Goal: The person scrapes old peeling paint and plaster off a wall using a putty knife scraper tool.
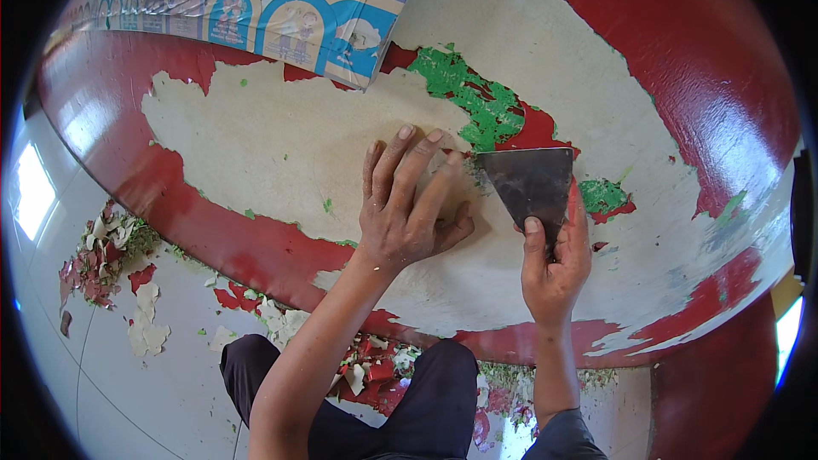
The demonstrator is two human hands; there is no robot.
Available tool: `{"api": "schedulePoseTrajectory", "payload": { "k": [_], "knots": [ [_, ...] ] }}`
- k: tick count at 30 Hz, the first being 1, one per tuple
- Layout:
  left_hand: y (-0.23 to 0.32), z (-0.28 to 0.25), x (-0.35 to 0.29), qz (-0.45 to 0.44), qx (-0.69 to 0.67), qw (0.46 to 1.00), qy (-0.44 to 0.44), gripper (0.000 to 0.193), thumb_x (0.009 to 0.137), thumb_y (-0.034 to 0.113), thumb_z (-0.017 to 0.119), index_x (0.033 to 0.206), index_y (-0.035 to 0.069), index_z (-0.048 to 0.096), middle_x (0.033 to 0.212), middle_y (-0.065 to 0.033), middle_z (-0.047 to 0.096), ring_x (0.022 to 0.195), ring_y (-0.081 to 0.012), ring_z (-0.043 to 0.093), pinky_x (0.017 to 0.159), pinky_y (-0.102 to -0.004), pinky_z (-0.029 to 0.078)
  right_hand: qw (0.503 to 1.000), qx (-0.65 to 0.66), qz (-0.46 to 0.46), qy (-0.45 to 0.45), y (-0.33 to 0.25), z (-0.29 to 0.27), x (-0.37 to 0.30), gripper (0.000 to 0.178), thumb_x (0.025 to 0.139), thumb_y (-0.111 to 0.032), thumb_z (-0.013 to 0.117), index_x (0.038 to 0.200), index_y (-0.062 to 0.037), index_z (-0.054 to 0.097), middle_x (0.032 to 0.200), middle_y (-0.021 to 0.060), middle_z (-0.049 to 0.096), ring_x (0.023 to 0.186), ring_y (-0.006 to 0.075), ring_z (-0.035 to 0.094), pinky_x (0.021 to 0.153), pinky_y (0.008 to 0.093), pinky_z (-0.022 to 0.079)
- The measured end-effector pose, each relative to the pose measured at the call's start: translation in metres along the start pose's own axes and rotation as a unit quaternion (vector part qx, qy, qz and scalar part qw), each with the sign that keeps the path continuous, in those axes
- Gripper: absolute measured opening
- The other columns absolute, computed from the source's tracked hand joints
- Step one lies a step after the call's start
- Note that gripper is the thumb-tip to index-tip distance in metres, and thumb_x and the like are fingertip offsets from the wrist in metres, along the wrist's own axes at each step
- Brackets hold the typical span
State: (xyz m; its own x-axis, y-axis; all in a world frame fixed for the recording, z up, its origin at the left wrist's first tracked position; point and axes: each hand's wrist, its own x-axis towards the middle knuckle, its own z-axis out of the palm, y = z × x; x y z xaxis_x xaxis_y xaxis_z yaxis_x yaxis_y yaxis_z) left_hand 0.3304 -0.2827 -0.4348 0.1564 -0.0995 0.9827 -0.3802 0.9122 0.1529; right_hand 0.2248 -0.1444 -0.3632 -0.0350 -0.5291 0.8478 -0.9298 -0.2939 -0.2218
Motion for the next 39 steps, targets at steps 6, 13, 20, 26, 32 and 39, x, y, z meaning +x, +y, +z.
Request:
{"api": "schedulePoseTrajectory", "payload": {
  "k": [6, 13, 20, 26, 32, 39],
  "knots": [
    [0.0, 0.002, 0.001, 0.003, -0.012, 1.0, 0.013, 0.05, 0.07, 0.027, 0.064, 0.115, 0.005, 0.058, 0.127, -0.0173, 0.049, 0.123, -0.04, 0.041, 0.103, -0.0546, 0.032, 1.0, 0.01, 0.012, 0.017, -0.001, -0.001, 0.0, 0.047, 0.088, 0.0, 0.057, 0.131, 0.0083, 0.041, 0.118, 0.0219, 0.06, 0.092, 0.0243, 0.067, 0.07, 0.0303, 0.053],
    [0.001, -0.002, 0.001, 0.01, 0.027, 1.0, -0.011, 0.048, 0.067, 0.029, 0.064, 0.111, 0.009, 0.064, 0.128, -0.0161, 0.048, 0.124, -0.0384, 0.039, 0.103, -0.0536, 0.031, 0.999, -0.035, -0.029, -0.005, 0.002, 0.002, 0.001, 0.045, 0.087, 0.0, 0.058, 0.129, 0.0082, 0.043, 0.119, 0.0231, 0.059, 0.089, 0.0289, 0.068, 0.071, 0.0336, 0.054],
    [0.001, -0.002, -0.001, 0.013, 0.029, 0.999, -0.01, 0.046, 0.066, 0.029, 0.065, 0.109, 0.011, 0.067, 0.127, -0.0141, 0.047, 0.124, -0.0374, 0.04, 0.1, -0.0532, 0.033, 0.999, -0.021, -0.044, -0.015, 0.003, 0.003, 0.0, 0.044, 0.086, 0.0, 0.06, 0.127, 0.0083, 0.046, 0.097, 0.0209, 0.067, 0.074, 0.0269, 0.07, 0.061, 0.0316, 0.053],
    [0.0, 0.0, -0.003, 0.016, 0.018, 1.0, 0.018, 0.046, 0.064, 0.024, 0.067, 0.107, 0.01, 0.067, 0.122, -0.0129, 0.048, 0.118, -0.0373, 0.043, 0.097, -0.0517, 0.037, 0.998, 0.004, -0.054, -0.014, 0.003, 0.004, 0.001, 0.044, 0.086, -0.001, 0.06, 0.126, 0.0092, 0.047, 0.088, 0.0197, 0.068, 0.069, 0.0248, 0.069, 0.058, 0.0303, 0.052],
    [0.0, -0.001, -0.002, 0.028, 0.011, 0.999, 0.035, 0.048, 0.061, 0.021, 0.067, 0.106, 0.007, 0.065, 0.116, -0.0133, 0.048, 0.113, -0.0366, 0.046, 0.094, -0.0511, 0.04, 0.999, -0.009, -0.046, -0.028, 0.002, 0.002, 0.0, 0.044, 0.086, -0.002, 0.06, 0.127, 0.0091, 0.046, 0.093, 0.0203, 0.067, 0.072, 0.0228, 0.069, 0.061, 0.0289, 0.052],
    [-0.003, 0.002, -0.003, -0.006, -0.033, 0.998, 0.055, 0.056, 0.061, 0.018, 0.065, 0.113, 0.001, 0.057, 0.116, -0.0155, 0.048, 0.11, -0.0372, 0.048, 0.094, -0.0518, 0.039, 0.998, 0.042, 0.011, 0.04, -0.002, 0.007, -0.01, 0.047, 0.087, 0.002, 0.057, 0.131, 0.0092, 0.041, 0.113, 0.0231, 0.061, 0.087, 0.0237, 0.067, 0.071, 0.0293, 0.052]
  ]
}}
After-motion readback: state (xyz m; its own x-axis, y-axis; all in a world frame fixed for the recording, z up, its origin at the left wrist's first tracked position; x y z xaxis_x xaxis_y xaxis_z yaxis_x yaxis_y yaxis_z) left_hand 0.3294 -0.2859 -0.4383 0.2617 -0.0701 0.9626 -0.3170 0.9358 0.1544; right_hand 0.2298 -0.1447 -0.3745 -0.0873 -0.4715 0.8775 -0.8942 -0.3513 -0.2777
